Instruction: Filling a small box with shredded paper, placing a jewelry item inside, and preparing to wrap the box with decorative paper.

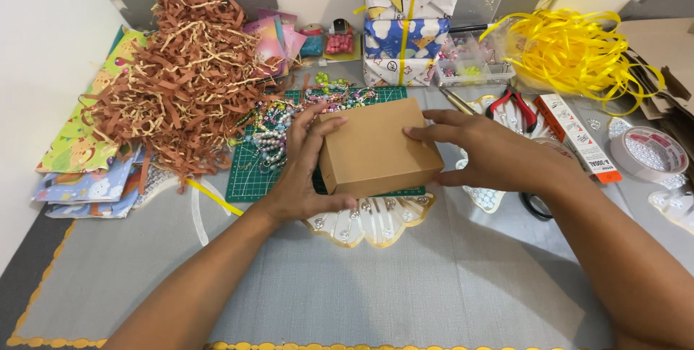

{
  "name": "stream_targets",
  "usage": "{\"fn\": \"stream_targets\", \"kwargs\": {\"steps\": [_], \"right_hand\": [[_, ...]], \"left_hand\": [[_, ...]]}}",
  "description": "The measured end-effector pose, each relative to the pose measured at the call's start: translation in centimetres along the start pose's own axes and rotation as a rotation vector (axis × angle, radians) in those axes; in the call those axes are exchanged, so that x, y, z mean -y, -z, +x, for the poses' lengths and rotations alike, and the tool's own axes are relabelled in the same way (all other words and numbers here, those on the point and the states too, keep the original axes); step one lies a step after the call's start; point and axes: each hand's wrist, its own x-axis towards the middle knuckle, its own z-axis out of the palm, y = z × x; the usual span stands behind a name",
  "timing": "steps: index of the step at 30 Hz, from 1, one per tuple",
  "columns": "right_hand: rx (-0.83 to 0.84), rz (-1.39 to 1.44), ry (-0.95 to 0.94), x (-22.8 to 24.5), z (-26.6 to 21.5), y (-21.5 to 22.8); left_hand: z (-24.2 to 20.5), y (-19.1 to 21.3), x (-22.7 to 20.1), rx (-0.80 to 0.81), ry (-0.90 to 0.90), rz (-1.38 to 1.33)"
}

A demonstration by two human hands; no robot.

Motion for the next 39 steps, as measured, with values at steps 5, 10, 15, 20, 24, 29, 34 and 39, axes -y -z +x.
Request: {"fn": "stream_targets", "kwargs": {"steps": [5, 10, 15, 20, 24, 29, 34, 39], "right_hand": [[-0.097, -0.085, 0.066, -0.1, -0.4, -0.9], [-0.110, -0.040, 0.064, -0.6, 0.5, -3.2], [-0.174, 0.038, 0.139, -1.9, 0.6, -3.0], [-0.177, 0.428, 0.120, -8.3, 3.1, -7.7], [-0.145, 0.445, 0.174, -7.8, 3.2, -7.8], [-0.266, 0.516, 0.215, -6.2, 3.3, -8.2], [-0.386, 0.695, 0.229, -5.8, 3.4, -9.1], [-0.554, 0.417, 0.293, -2.7, 2.8, -9.0]], "left_hand": [[0.2, 0.1, -1.1, 0.020, -0.013, 0.053], [0.1, 0.0, -1.0, 0.054, -0.003, 0.074], [-0.2, -0.3, -0.6, -0.082, -0.078, 0.047], [0.2, -1.2, 1.4, -0.194, -0.105, 0.165], [0.4, -1.3, 1.6, -0.192, -0.100, 0.194], [0.1, -1.3, 1.3, -0.248, -0.072, 0.125], [0.3, -1.2, 0.9, -0.323, 0.073, -0.132], [1.0, -1.9, 0.6, -0.241, 0.366, -0.771]]}}
